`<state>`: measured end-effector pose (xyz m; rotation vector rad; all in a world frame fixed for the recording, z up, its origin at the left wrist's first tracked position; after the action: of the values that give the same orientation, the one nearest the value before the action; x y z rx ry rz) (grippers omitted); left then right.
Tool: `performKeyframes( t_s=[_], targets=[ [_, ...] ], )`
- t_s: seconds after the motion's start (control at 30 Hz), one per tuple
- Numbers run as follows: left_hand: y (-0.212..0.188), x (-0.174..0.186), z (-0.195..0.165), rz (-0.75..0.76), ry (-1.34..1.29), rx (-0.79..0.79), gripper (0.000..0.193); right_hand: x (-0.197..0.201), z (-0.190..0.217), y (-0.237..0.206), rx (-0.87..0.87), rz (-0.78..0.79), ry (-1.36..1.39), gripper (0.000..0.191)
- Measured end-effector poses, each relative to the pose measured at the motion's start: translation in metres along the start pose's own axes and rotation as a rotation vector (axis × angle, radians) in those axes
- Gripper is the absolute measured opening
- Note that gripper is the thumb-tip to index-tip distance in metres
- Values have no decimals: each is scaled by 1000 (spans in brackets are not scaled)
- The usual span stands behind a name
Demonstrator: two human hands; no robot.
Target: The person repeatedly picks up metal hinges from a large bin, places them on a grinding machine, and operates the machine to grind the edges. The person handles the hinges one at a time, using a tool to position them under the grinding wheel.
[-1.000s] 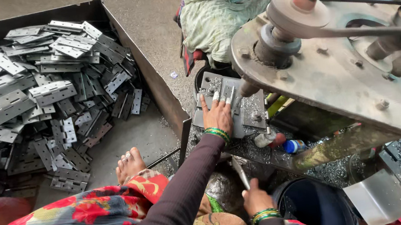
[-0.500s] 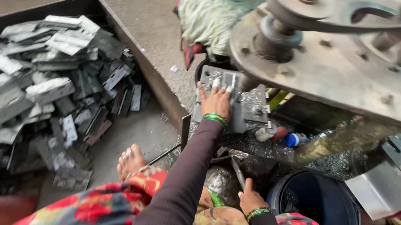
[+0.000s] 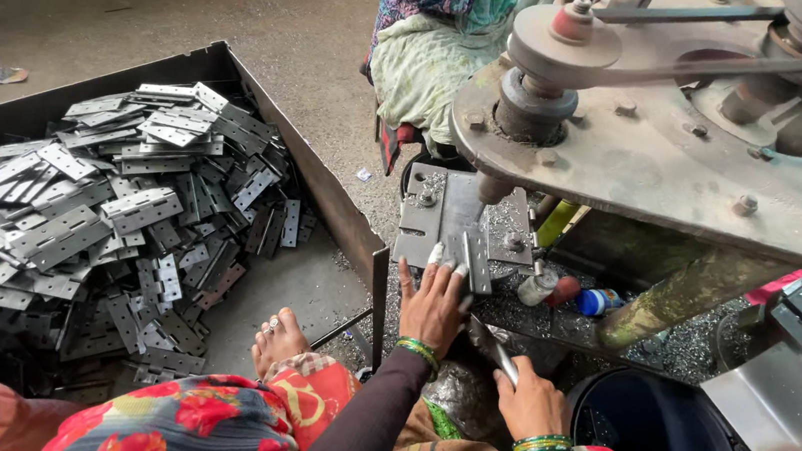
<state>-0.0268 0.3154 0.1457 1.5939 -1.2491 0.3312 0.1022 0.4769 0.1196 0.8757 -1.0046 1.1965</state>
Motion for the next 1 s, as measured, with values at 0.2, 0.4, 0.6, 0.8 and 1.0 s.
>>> performKeyframes(
  t_s=[0.2,0.4,0.6,0.8,1.0],
  targets=[
    [40,8,7,115,-88,-181,27,-42,-23,-9,-19,7,91,39],
    [99,25,-23,382,-253,153,24,-57,-23,-13,-30,-60,181,34],
    [83,7,-56,310,-1,442,44,-62,-28,-11,-59,-32,142,35],
    [67,-10,-38,636,-7,369,41,-74,-41,-8,-50,-9,165,37],
    [74,12,-8,420,58,238,71,-47,-41,5,-89,252,154,43]
  ],
)
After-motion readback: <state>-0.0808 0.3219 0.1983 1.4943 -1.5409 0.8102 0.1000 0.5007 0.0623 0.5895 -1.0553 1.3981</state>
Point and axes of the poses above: each hand's wrist, its own y-axis towards the middle knuckle, its own x-axis out of the back of the hand, z = x × y, the point moved 1 cm from there along y, towards the middle knuckle, and after that the axes turned 15 degrees about x, right-handed, at the moved point
